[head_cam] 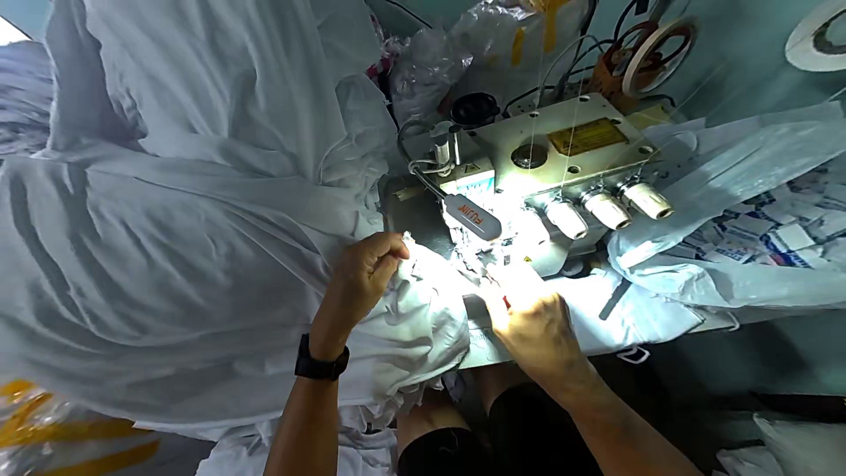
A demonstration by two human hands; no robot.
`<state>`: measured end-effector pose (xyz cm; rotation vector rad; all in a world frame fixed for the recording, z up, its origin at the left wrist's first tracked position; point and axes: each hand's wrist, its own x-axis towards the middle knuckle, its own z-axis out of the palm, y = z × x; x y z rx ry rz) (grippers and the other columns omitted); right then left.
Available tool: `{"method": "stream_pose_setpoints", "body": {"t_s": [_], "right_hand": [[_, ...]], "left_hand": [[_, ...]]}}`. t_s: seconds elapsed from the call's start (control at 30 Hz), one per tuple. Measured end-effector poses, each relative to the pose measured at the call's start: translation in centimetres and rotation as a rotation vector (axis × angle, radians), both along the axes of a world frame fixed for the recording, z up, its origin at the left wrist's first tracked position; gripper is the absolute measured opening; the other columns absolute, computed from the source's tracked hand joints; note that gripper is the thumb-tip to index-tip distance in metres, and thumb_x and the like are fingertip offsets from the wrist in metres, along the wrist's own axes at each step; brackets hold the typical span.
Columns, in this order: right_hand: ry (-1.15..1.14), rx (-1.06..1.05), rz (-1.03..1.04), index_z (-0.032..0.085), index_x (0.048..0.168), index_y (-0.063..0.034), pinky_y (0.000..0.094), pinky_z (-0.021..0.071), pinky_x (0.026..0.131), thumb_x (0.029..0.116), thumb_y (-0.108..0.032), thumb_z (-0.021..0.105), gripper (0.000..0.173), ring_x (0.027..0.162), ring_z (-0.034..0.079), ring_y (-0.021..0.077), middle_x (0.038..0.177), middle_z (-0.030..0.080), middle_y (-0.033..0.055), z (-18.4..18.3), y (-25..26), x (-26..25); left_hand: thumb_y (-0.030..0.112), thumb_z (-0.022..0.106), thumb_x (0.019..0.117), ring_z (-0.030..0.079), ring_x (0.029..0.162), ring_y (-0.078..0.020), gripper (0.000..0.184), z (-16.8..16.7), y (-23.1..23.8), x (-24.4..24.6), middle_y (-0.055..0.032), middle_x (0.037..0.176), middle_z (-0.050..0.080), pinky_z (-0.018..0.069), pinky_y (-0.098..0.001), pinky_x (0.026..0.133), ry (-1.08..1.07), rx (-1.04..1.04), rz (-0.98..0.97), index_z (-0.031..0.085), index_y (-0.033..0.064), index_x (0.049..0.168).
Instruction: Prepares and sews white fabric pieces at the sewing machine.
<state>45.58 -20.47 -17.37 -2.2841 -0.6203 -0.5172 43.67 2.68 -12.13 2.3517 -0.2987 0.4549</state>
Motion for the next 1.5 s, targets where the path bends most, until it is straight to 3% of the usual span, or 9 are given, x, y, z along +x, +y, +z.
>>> {"method": "stream_pose_setpoints", "body": {"t_s": [0.2, 0.43, 0.87, 0.97, 1.1, 1.23, 1.3, 1.4, 1.5], "right_hand": [[-0.012, 0.072, 0.068, 0.076, 0.096, 0.0055, 0.0428, 0.0589, 0.065, 0.0923, -0.007, 0.061, 0.020, 0.072, 0.071, 0.0321, 0.082, 0.070, 0.0193, -0.1, 2.1, 1.0], [0.610, 0.517, 0.297, 0.074, 0.093, -0.0030, 0.0103, 0.0456, 0.061, 0.0930, -0.011, 0.067, 0.011, 0.063, 0.054, -0.0080, 0.075, 0.066, -0.0051, 2.1, 1.1, 1.2], [0.682, 0.551, 0.380, 0.073, 0.091, -0.0046, 0.0134, 0.0441, 0.056, 0.0927, -0.004, 0.065, 0.008, 0.057, 0.051, -0.0051, 0.069, 0.062, -0.0069, 3.2, 1.5, 1.8], [0.473, 0.550, 0.337, 0.072, 0.097, -0.0027, 0.0093, 0.0434, 0.058, 0.0876, -0.015, 0.072, 0.016, 0.061, 0.050, -0.0084, 0.076, 0.063, -0.0065, 1.8, 0.6, 1.2], [0.453, 0.560, 0.451, 0.064, 0.124, 0.0094, 0.0107, 0.0438, 0.067, 0.0839, -0.027, 0.080, 0.057, 0.072, 0.051, -0.0071, 0.100, 0.069, 0.0045, -0.4, 1.5, -0.5], [0.610, 0.520, 1.093, 0.069, 0.087, -0.0036, 0.0080, 0.0454, 0.064, 0.0917, -0.013, 0.070, 0.011, 0.069, 0.054, -0.0123, 0.074, 0.063, -0.0099, 1.7, 1.8, -1.1], [0.550, 0.581, 1.290, 0.072, 0.099, -0.0184, 0.0062, 0.0507, 0.073, 0.0949, -0.024, 0.070, 0.007, 0.082, 0.060, -0.0153, 0.087, 0.069, -0.0198, 4.9, -0.1, 0.1], [0.508, 0.648, 1.134, 0.076, 0.102, -0.0363, 0.0076, 0.0524, 0.065, 0.0915, -0.031, 0.074, 0.012, 0.074, 0.062, -0.0133, 0.089, 0.072, -0.0235, 8.8, -2.7, 3.3], [0.484, 0.552, 0.896, 0.074, 0.086, -0.0316, 0.0097, 0.0430, 0.046, 0.0806, -0.017, 0.078, 0.016, 0.051, 0.051, -0.0091, 0.069, 0.066, -0.0193, 11.2, -1.6, 4.0]], "left_hand": [[0.002, 0.057, 0.0945, 0.068, 0.111, -0.0122, 0.024, 0.5, -0.5, -0.6, -0.0090, 0.117, 0.074, 0.0494, -0.0329, 0.103, -0.041, 0.092, -0.057, 0.075, -0.0008, 0.110], [0.001, 0.060, 0.0918, 0.065, 0.120, -0.0149, 0.029, 0.9, -0.9, -1.2, -0.0089, 0.126, 0.071, 0.0432, -0.0441, 0.110, -0.013, 0.112, -0.096, 0.072, -0.0003, 0.119], [0.000, 0.061, 0.0911, 0.062, 0.125, -0.0218, 0.040, 1.8, -1.1, -2.1, -0.0140, 0.137, 0.064, 0.0460, -0.0447, 0.107, 0.022, 0.162, -0.046, 0.065, -0.0026, 0.131], [0.004, 0.064, 0.0955, 0.066, 0.118, -0.0189, 0.022, 2.4, 0.2, -2.8, -0.0184, 0.131, 0.066, 0.0536, -0.0310, 0.100, 0.005, 0.109, 0.010, 0.072, -0.0057, 0.113], [0.005, 0.058, 0.0966, 0.066, 0.096, -0.0009, 0.016, 5.1, 1.3, -4.9, -0.0012, 0.103, 0.073, 0.0530, -0.0219, 0.093, -0.080, -0.020, 0.000, 0.071, -0.0009, 0.105], [0.027, 0.060, 0.1019, 0.067, 0.095, -0.0002, 0.011, 12.5, 1.0, -14.0, 0.0139, 0.094, 0.070, 0.0469, -0.0370, 0.112, -0.307, -0.024, 0.040, 0.068, 0.0188, 0.101], [0.028, 0.060, 0.1020, 0.067, 0.081, -0.0015, 0.016, 14.6, -0.3, -20.8, 0.0105, 0.079, 0.066, 0.0500, -0.0339, 0.105, -0.345, -0.075, 0.015, 0.068, 0.0179, 0.091], [0.038, 0.061, 0.1015, 0.060, 0.078, 0.0084, 0.023, 17.2, 0.0, -24.5, 0.0128, 0.076, 0.060, 0.0470, -0.0202, 0.104, 0.030, 0.291, 0.017, 0.066, 0.0186, 0.090], [0.044, 0.063, 0.0919, 0.062, 0.074, 0.0042, 0.035, 17.6, 3.1, -24.5, 0.0135, 0.068, 0.063, 0.0519, -0.0265, 0.094, 0.136, 0.471, 0.193, 0.069, 0.0198, 0.067]]}}
